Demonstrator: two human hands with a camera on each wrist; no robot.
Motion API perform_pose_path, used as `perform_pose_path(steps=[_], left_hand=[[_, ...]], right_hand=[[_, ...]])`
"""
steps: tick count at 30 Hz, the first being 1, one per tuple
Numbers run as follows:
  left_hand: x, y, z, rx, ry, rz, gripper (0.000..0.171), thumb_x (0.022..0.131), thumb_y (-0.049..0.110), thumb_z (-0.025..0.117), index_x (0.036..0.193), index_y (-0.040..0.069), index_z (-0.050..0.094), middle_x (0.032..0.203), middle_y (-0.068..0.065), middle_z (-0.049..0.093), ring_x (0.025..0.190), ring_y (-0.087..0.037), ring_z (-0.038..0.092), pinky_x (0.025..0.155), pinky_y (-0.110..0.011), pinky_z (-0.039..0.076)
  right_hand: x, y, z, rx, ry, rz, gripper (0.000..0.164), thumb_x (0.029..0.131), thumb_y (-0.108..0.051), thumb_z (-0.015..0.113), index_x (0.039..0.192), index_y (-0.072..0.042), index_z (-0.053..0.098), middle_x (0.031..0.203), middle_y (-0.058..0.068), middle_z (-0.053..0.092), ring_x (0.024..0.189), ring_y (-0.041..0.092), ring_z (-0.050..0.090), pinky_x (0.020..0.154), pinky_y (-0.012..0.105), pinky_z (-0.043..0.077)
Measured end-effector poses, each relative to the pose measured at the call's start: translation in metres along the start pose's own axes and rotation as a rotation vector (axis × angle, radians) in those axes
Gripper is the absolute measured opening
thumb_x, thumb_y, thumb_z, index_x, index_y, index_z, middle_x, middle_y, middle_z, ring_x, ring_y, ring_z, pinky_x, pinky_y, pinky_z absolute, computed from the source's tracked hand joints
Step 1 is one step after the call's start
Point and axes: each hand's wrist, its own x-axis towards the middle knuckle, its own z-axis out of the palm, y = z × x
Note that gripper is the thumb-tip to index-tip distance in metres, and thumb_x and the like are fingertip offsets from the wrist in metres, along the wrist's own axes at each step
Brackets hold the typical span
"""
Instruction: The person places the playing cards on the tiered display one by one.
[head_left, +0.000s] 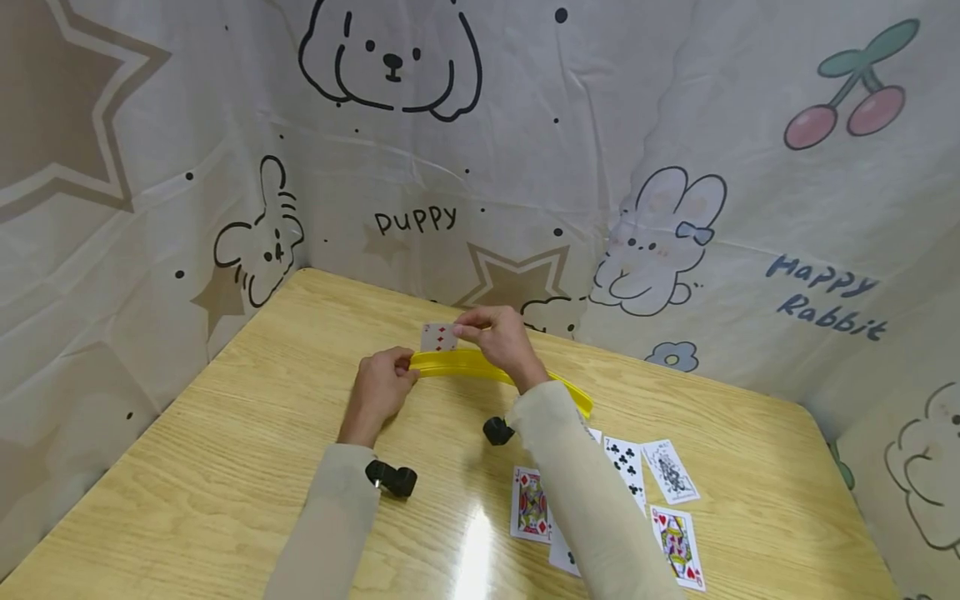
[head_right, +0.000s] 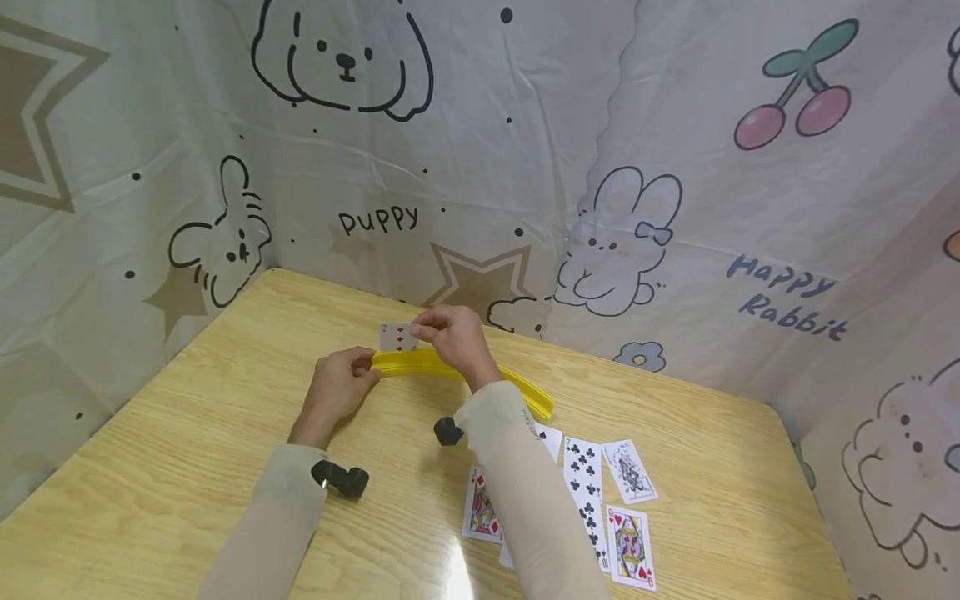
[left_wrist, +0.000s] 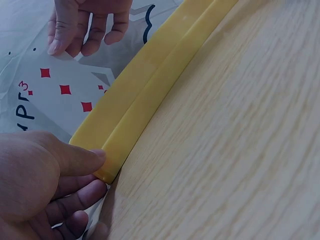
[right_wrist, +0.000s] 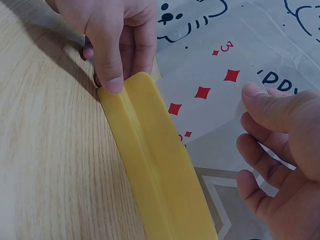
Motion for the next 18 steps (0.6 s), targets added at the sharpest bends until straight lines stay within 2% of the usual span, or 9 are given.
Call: perform_pose_path(steps=[4,9,18], left_hand=[[0.0,0.001,0.0,0.001,-0.005,-0.008,0.036,0.092,0.008,0.073,0.126,0.0,0.066,0.105,-0.014,0.069,0.091,-0.023,0.065,0.08,-0.038,0.056],[-0.001,0.001,0.002,0.009,-0.004,-0.007,0.035,0.092,0.008,0.073,0.126,0.0,0.067,0.105,-0.013,0.069,0.091,-0.023,0.065,0.08,-0.038,0.056],[0.0,0.002,0.001,0.012,-0.006,-0.009,0.036,0.093,0.009,0.072,0.127,-0.001,0.066,0.106,-0.015,0.069,0.091,-0.024,0.065,0.081,-0.038,0.056]], right_hand=[[0.0,0.002,0.001,0.003,0.004,-0.013,0.014,0.094,-0.021,0.072,0.102,-0.012,0.079,0.101,-0.003,0.071,0.094,0.021,0.061,0.085,0.038,0.052],[-0.004,0.003,-0.002,-0.017,0.005,0.003,0.03,0.093,-0.027,0.074,0.118,-0.01,0.072,0.107,-0.001,0.069,0.095,0.021,0.06,0.085,0.035,0.053],[-0.016,0.002,-0.018,-0.056,-0.005,0.018,0.044,0.09,-0.034,0.077,0.123,-0.007,0.068,0.121,0.01,0.065,0.103,0.024,0.059,0.087,0.037,0.053]])
